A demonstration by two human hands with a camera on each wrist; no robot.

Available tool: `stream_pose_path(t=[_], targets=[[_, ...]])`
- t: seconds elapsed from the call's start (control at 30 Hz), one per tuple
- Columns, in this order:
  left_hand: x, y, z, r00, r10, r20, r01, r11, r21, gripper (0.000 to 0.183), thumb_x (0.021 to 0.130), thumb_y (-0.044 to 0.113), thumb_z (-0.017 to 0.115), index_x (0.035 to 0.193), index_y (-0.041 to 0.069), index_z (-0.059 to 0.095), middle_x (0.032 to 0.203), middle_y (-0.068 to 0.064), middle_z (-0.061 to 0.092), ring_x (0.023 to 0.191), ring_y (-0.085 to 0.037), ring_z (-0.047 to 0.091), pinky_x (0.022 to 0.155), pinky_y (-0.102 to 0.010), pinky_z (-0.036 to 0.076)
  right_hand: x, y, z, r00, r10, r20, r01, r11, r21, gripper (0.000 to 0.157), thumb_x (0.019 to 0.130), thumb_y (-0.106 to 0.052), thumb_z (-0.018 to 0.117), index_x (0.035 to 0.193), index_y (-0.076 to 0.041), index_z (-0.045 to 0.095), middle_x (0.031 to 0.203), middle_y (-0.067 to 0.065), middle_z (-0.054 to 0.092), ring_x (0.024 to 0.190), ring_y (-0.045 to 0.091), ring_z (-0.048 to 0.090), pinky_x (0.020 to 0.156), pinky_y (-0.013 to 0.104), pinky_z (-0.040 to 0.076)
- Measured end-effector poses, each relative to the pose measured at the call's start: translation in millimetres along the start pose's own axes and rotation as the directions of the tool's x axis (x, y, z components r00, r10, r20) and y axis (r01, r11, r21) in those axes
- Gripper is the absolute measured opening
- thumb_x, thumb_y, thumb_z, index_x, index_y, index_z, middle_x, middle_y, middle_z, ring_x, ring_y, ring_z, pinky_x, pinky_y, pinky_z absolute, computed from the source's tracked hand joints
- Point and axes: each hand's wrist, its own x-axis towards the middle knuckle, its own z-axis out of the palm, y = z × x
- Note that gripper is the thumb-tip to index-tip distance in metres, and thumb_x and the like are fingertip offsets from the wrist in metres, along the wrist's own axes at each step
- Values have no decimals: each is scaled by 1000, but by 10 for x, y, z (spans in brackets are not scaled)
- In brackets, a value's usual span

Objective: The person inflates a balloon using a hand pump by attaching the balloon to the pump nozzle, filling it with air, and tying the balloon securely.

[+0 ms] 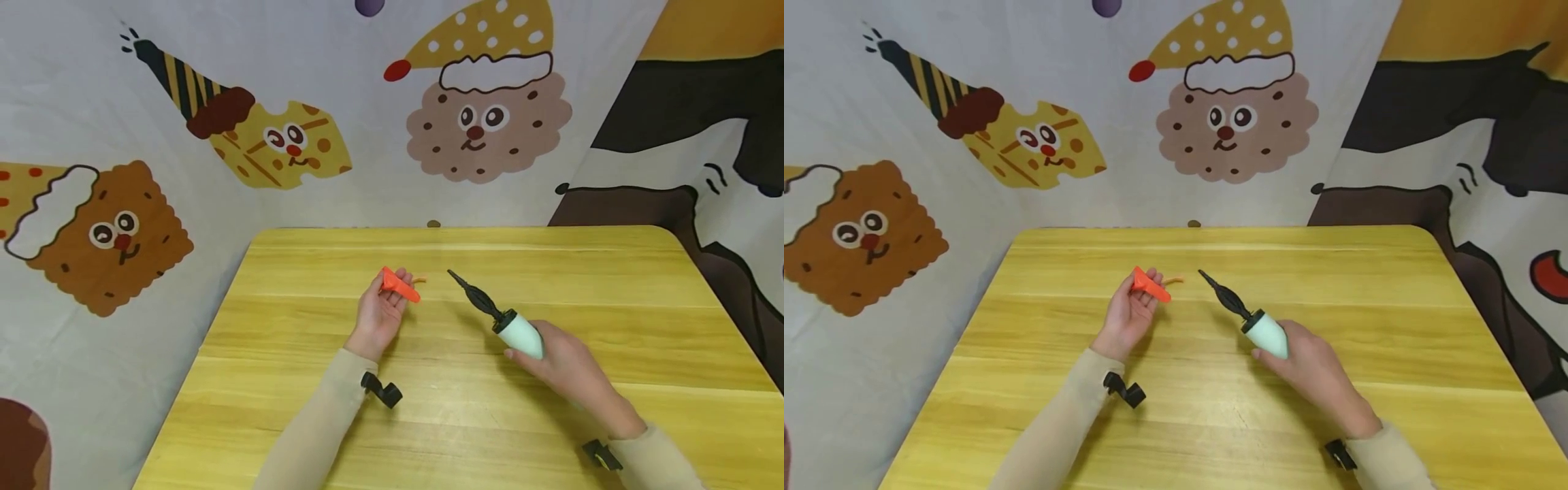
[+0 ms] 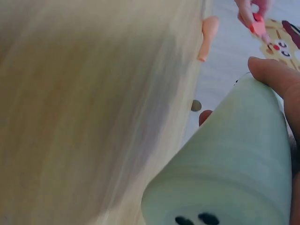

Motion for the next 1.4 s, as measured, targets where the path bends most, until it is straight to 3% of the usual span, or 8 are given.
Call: stream_pose_path(t=[0.27,0.43,0.73,0.93,1.1,1.27,1.33,1.4], targets=[[-15,22,62,1000,14,-10,-14,999,-41,42,113,25,43,148,2,44,125,-11,68,125,-26,63,114,-36,43,-51,-79,149,994,-107,-14,104,988,-115,59,83,-39,87,119,2,64,97,10,70,76,20,62,60,40,53],[-20,11,73,1000,20,-8,-20,999,-51,42,113,25,43,148,1,45,124,-11,69,124,-26,63,115,-37,42,-56,-123,190,991,-131,-18,128,985,-113,59,82,-38,87,120,1,65,101,12,70,78,21,64,62,42,55],[-31,-19,76,1000,19,-2,-19,999,-26,43,113,24,43,151,4,41,123,-11,68,116,-23,67,106,-34,50,-33,-145,238,989,-144,-22,141,986,-91,60,82,-38,88,122,0,64,102,10,70,78,19,63,60,39,53],[-29,-50,87,1000,-5,19,5,1000,-12,38,114,24,41,145,2,45,119,-9,69,110,-20,70,106,-33,50,-16,-166,270,985,-167,-37,164,983,-79,59,82,-37,88,122,0,65,106,13,70,81,21,65,62,40,55],[-34,-70,79,1000,-7,21,8,999,-37,40,114,29,40,139,-1,50,127,-14,67,115,-23,69,106,-34,50,-11,-179,278,985,-167,-45,163,984,-75,58,82,-36,88,122,0,65,107,13,71,80,21,65,61,40,55],[-65,-108,50,997,14,78,-9,998,-69,54,113,42,32,141,-2,42,147,-23,52,134,-31,57,110,-38,48,-12,-185,290,986,-157,-53,153,985,-74,59,83,-35,87,123,1,64,109,16,70,81,23,66,62,40,56],[-78,-130,43,993,29,117,-22,998,-54,52,112,40,34,144,-1,39,151,-24,47,136,-32,54,112,-38,46,-14,-195,293,987,-150,-53,146,987,-70,59,83,-36,87,124,1,64,109,16,70,81,23,66,62,41,56],[-83,-153,44,988,50,147,-47,999,-21,42,111,27,40,144,1,37,153,-25,45,136,-33,54,113,-38,45,-15,-208,295,989,-141,-51,138,988,-64,59,84,-36,86,124,1,64,110,16,70,80,23,66,61,40,55]])
